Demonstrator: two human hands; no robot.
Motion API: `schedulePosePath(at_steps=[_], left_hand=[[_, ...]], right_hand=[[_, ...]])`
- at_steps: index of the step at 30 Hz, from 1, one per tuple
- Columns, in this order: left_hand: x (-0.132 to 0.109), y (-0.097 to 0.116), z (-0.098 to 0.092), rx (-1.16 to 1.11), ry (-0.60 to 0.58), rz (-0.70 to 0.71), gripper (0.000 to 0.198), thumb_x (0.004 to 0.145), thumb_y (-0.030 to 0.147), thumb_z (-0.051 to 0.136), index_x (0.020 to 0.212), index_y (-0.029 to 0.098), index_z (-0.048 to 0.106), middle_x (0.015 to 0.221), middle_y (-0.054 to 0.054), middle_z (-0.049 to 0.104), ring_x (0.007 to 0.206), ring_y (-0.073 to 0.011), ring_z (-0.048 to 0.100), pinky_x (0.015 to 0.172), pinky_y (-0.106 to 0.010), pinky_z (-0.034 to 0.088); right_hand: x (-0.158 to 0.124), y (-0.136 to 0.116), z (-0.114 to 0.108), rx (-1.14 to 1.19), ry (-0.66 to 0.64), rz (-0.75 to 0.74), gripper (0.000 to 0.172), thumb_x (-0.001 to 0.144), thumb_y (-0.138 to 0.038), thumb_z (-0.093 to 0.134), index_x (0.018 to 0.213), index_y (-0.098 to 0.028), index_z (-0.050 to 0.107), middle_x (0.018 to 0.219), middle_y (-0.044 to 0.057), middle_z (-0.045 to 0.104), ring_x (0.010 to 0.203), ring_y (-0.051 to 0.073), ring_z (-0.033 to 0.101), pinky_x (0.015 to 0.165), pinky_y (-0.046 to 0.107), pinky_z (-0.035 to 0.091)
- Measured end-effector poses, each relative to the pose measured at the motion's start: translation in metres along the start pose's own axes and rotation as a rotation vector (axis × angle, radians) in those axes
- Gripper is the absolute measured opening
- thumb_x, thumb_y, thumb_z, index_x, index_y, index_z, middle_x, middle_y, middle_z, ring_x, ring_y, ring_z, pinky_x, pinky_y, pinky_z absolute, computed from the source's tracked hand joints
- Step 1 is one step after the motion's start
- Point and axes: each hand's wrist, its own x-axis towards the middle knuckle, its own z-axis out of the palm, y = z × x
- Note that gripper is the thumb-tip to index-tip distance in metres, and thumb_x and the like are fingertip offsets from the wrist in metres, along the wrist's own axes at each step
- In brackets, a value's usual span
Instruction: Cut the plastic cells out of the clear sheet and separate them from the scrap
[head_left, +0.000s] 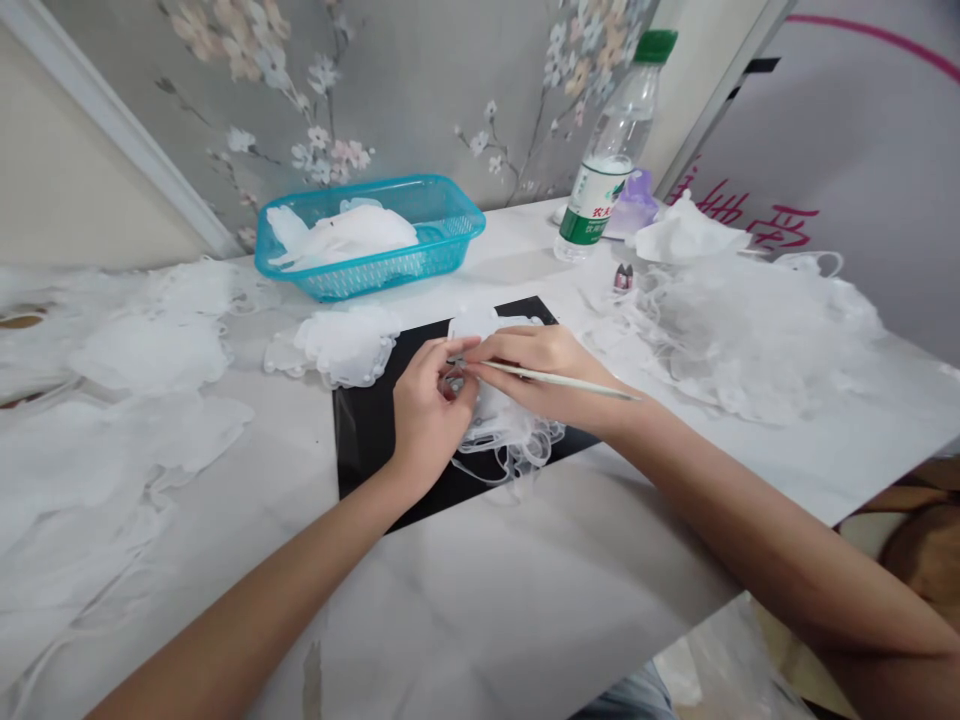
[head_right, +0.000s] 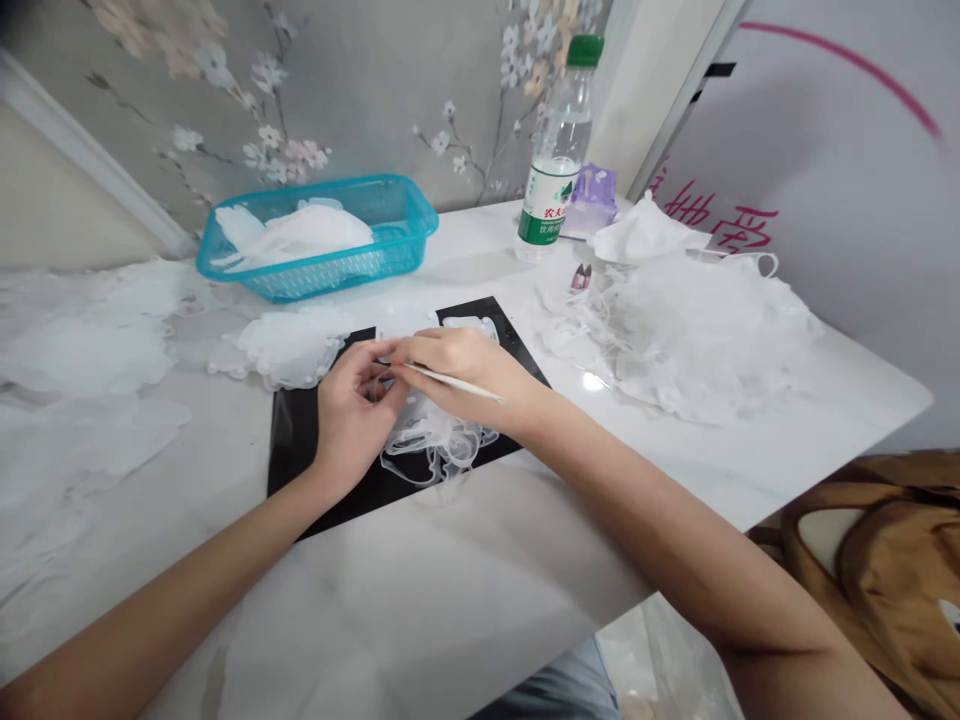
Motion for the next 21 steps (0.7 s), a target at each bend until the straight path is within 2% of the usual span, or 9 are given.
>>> schedulePosePath(at_steps=[6,12,17,21], left_hand=[[-0.0008,0.0003,0.0005,0.039,0.002,0.011,0.033,0.071,0.001,0.053,0.096,0.019,0.064,0.093,0.001,0.065,0.064,-0.0068,0.055,0.051,-0.016,0.042],[-0.0002,0.0013,-0.0001,0.056,-0.024,0.021,0.033,0.072,0.001,0.052,0.096,0.019,0.064,0.093,0.0,0.065,0.071,-0.0086,0.059,0.056,-0.017,0.045],[-0.0004,0.0004,-0.0004,0.056,-0.042,0.029,0.032,0.072,0.001,0.051,0.096,0.02,0.063,0.094,0.0,0.065,0.074,-0.0095,0.06,0.06,-0.017,0.048],[-0.001,0.0014,-0.0002,0.071,-0.072,0.069,0.03,0.072,0.003,0.053,0.095,0.019,0.062,0.094,0.0,0.064,0.074,-0.0097,0.06,0.061,-0.018,0.05]], right_hand=[[-0.0007,-0.0009,0.003,0.014,0.029,0.032,0.018,0.092,-0.02,0.047,0.088,-0.015,0.064,0.083,0.005,0.068,0.073,0.014,0.062,0.067,0.025,0.047],[-0.0007,-0.0021,0.0039,0.069,0.026,0.069,0.018,0.092,-0.019,0.048,0.087,-0.016,0.064,0.086,0.005,0.068,0.076,0.014,0.062,0.069,0.024,0.046],[-0.0011,-0.0006,0.005,0.052,0.002,0.058,0.022,0.093,-0.022,0.045,0.088,-0.014,0.064,0.083,0.006,0.066,0.073,0.014,0.06,0.067,0.024,0.045],[-0.0014,0.0012,0.0054,0.067,-0.062,0.053,0.021,0.092,-0.018,0.045,0.088,-0.012,0.064,0.081,0.006,0.064,0.071,0.013,0.057,0.064,0.023,0.043]])
